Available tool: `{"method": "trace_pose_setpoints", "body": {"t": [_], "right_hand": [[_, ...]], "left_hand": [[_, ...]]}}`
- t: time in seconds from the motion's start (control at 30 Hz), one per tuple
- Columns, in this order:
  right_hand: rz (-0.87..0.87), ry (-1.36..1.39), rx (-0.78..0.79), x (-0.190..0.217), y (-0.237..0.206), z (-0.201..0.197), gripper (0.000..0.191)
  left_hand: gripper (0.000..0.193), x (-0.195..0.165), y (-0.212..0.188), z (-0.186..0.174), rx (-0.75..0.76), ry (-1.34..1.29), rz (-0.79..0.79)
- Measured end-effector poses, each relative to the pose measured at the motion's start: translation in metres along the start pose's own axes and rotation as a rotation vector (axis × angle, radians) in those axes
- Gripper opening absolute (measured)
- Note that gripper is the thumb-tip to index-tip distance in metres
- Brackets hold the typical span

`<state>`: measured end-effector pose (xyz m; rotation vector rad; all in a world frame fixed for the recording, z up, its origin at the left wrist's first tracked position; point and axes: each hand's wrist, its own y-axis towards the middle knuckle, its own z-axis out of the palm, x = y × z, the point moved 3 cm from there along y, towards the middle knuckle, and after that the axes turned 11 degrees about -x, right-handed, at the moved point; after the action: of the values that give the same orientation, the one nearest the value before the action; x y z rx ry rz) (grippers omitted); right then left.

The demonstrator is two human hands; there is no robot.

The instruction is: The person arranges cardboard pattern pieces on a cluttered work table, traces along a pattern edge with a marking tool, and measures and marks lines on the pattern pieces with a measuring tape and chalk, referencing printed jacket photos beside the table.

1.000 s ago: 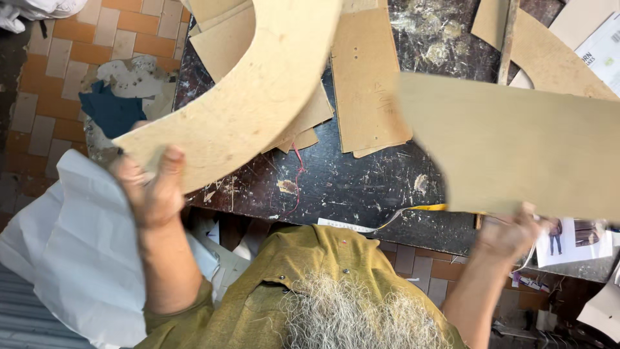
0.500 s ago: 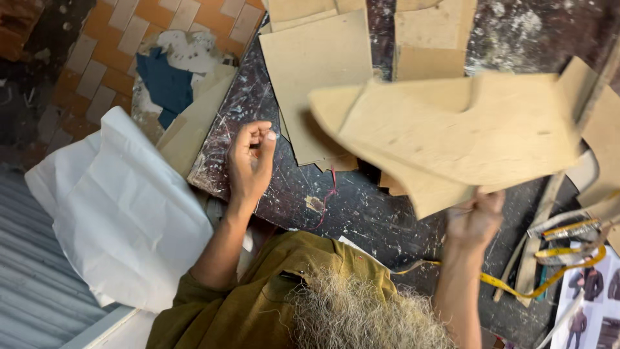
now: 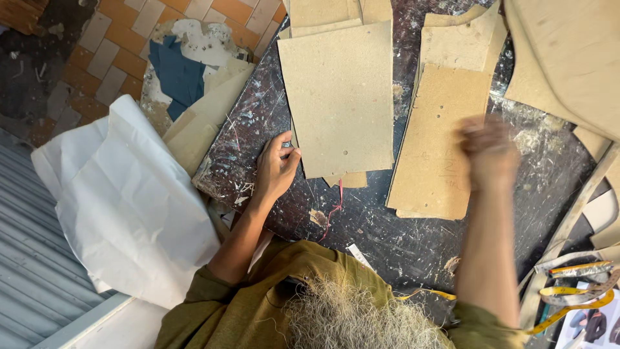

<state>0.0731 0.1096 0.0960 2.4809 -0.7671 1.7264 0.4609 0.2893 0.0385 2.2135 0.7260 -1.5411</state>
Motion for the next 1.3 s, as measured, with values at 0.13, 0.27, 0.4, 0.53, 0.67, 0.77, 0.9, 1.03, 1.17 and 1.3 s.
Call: {"method": "trace_pose_setpoints", "body": {"t": [0.13, 0.27, 0.4, 0.53, 0.67, 0.77, 0.9, 1.03, 1.17, 1.3], "right_hand": [[-0.382, -0.247, 0.381, -0.015, -0.08, 0.079, 0.05], [-0.36, -0.244, 0.292, -0.012, -0.096, 0.09, 0.068], [-0.066, -0.094, 0.492, -0.03, -0.102, 0.094, 0.04], [-0.076, 0.087, 0.563, -0.046, -0.111, 0.084, 0.019], [0.116, 0.458, 0.375, -0.042, -0.107, 0.048, 0.015], [0.152, 0.462, 0.156, -0.039, -0.109, -0.001, 0.019], [0.22, 0.632, -0.08, -0.053, -0.109, -0.061, 0.015], [0.196, 0.391, -0.223, -0.09, -0.096, -0.092, 0.014], [0.075, 0.258, -0.304, -0.133, -0.084, -0.092, 0.022], [-0.191, 0.37, -0.251, -0.157, -0.076, -0.091, 0.029]], "left_hand": [[0.052, -0.003, 0.003, 0.007, 0.018, 0.073, -0.028], [0.054, -0.012, -0.003, 0.009, 0.041, 0.095, -0.046], [0.054, -0.011, -0.016, 0.0, 0.026, 0.214, -0.107], [0.045, -0.006, -0.025, -0.006, -0.041, -0.02, -0.066], [0.039, 0.001, -0.034, -0.007, 0.017, -0.236, -0.07], [0.033, 0.011, -0.039, -0.016, -0.019, -0.157, -0.146], [0.031, 0.024, -0.039, -0.025, -0.008, -0.08, -0.153], [0.043, 0.032, -0.022, -0.008, -0.024, 0.046, -0.088], [0.059, 0.028, 0.008, 0.015, -0.099, 0.14, 0.048], [0.067, 0.014, 0.031, 0.029, -0.141, 0.051, -0.092]]}}
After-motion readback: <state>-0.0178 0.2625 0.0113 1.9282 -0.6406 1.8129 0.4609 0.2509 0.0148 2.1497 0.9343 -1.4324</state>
